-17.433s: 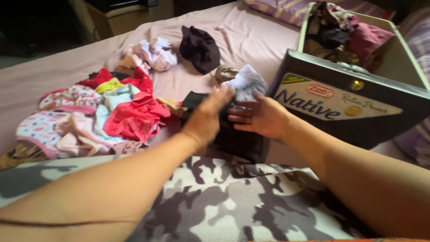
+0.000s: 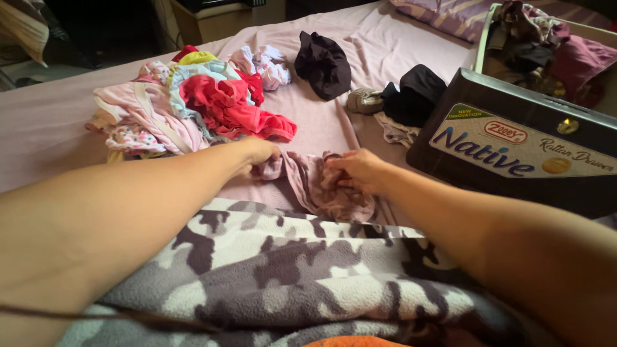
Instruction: The person folds several small garments on a bed, including a dark piece, a light pink item, a red piece, a light blue item, and a pink top. Each item is picked up, smoothed, folded, and placed into a growing stack on the bed.
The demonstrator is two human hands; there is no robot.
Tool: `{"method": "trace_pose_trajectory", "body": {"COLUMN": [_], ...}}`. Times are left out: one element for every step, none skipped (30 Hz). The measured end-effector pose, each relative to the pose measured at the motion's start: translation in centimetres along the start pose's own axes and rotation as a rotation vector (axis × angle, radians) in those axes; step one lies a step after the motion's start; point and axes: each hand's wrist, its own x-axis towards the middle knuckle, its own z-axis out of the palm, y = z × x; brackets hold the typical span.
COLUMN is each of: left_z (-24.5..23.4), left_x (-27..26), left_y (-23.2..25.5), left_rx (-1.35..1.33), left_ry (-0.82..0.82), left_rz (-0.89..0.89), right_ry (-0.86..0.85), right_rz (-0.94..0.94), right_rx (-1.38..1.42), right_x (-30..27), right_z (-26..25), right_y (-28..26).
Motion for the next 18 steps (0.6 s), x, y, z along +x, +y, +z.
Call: {"method": "trace_pose_trajectory", "body": {"left_z": [0.4, 0.9, 1.3, 1.8, 2.4, 2.8, 3.3, 3.9, 4.7, 5.4, 6.3, 7.1, 7.9, 8.9, 9.6, 10.4, 11.0, 11.5], "left_x": [-0.5, -1.1, -1.7, -2.3, -2.8, -3.4, -4.0, -4.5, -5.0, -5.4, -5.7, -5.9, -6.1, -6.2, -6.1, -6.0, -5.7, -5.3], "left_y": [0.4, 0.8, 1.2, 1.6, 1.9, 2.3, 2.7, 3.1, 3.4, 3.7, 4.0, 4.2, 4.3, 4.4, 4.5, 4.5, 4.5, 4.3], "left_rx": [-0.021, -0.04, -0.06, 0.026, 0.112, 0.197, 0.159, 0.122, 0.085, 0.064, 0.042, 0.019, 0.058, 0.097, 0.135, 0.167, 0.198, 0.231], "left_ry": [-0.023, -0.05, -0.076, -0.062, -0.048, -0.029, -0.067, -0.103, -0.14, -0.197, -0.254, -0.313, -0.3, -0.291, -0.281, -0.308, -0.336, -0.362], "left_rz": [0.033, 0.065, 0.098, 0.181, 0.265, 0.349, 0.35, 0.349, 0.346, 0.368, 0.389, 0.41, 0.442, 0.476, 0.511, 0.479, 0.447, 0.413], "right_ry": [0.036, 0.021, 0.007, -0.003, -0.063, -0.126, -0.19, -0.191, -0.193, -0.194, -0.209, -0.222, -0.234, -0.22, -0.206, -0.189, -0.149, -0.111], "right_rz": [0.009, 0.015, 0.021, 0.025, 0.048, 0.068, 0.087, 0.103, 0.119, 0.134, 0.136, 0.14, 0.143, 0.137, 0.131, 0.125, 0.1, 0.076], "right_rx": [-0.022, 0.001, 0.025, 0.051, 0.09, 0.13, 0.169, 0.2, 0.231, 0.261, 0.312, 0.364, 0.415, 0.417, 0.419, 0.422, 0.386, 0.349], "right_x": [0.2, 0.3, 0.4, 0.4, 0.3, 0.2, 0.1, -0.2, -0.4, -0.6, -0.8, -1.0, -1.1, -1.3, -1.3, -1.5, -1.5, -1.7], "right_z": [0.2, 0.2, 0.2, -0.1, -0.4, -0.6, -0.8, -0.9, -1.0, -1.0, -1.0, -1.0, -1.1, -1.3, -1.6, -2.1, -2.6, -3.1], "right_y": [0.3, 0.5, 0.7, 0.8, 0.8, 0.6, 0.4, 0.3, 0.2, 0.2, 0.1, 0.2, 0.3, 0.4, 0.5, 0.6, 0.7, 0.8]}}
